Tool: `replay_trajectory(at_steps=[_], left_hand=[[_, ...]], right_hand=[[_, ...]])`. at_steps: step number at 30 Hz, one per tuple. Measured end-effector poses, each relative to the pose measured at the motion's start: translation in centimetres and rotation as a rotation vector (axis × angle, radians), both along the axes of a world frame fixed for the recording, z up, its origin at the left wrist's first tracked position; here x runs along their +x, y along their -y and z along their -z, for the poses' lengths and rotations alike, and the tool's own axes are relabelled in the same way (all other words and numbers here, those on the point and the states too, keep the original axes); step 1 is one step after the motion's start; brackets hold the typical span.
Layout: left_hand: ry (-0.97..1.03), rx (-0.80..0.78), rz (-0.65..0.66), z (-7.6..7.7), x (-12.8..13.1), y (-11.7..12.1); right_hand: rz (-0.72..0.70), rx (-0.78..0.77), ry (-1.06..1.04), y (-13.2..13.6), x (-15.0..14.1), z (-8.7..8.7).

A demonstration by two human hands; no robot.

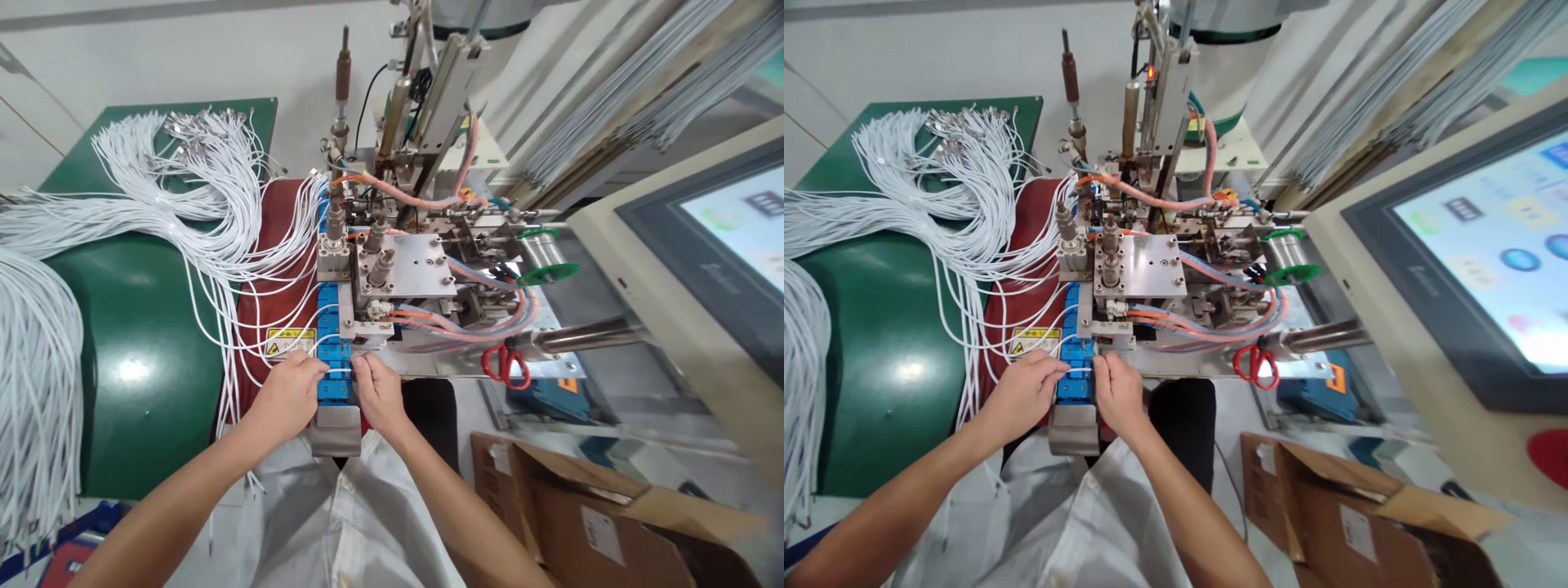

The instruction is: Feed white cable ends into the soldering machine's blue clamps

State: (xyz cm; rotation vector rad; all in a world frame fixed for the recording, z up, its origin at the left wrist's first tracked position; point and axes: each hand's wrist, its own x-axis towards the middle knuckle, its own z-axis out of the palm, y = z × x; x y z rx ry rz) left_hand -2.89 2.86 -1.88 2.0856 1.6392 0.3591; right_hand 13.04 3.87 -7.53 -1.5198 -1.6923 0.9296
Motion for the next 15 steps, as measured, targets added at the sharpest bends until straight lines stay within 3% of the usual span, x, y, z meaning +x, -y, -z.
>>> replay_trajectory(at_steps=[4,10,15], left_hand=[[-0.052,0.019,0.021,0.3,0.1,0.2],[-0.216,0.086,0.058,0.1,0.2,0.8],[-0.265,0.235,0.209,0.0,-0.4,0.9]], right_hand=[[0.082,-0.015,-0.050,0.4,-0.7,0.5],[0.066,-0.027,-0.052,0.2,-0.4,0.5],[0.151,-0.035,-0.105,-0.1,0.7,0.1]])
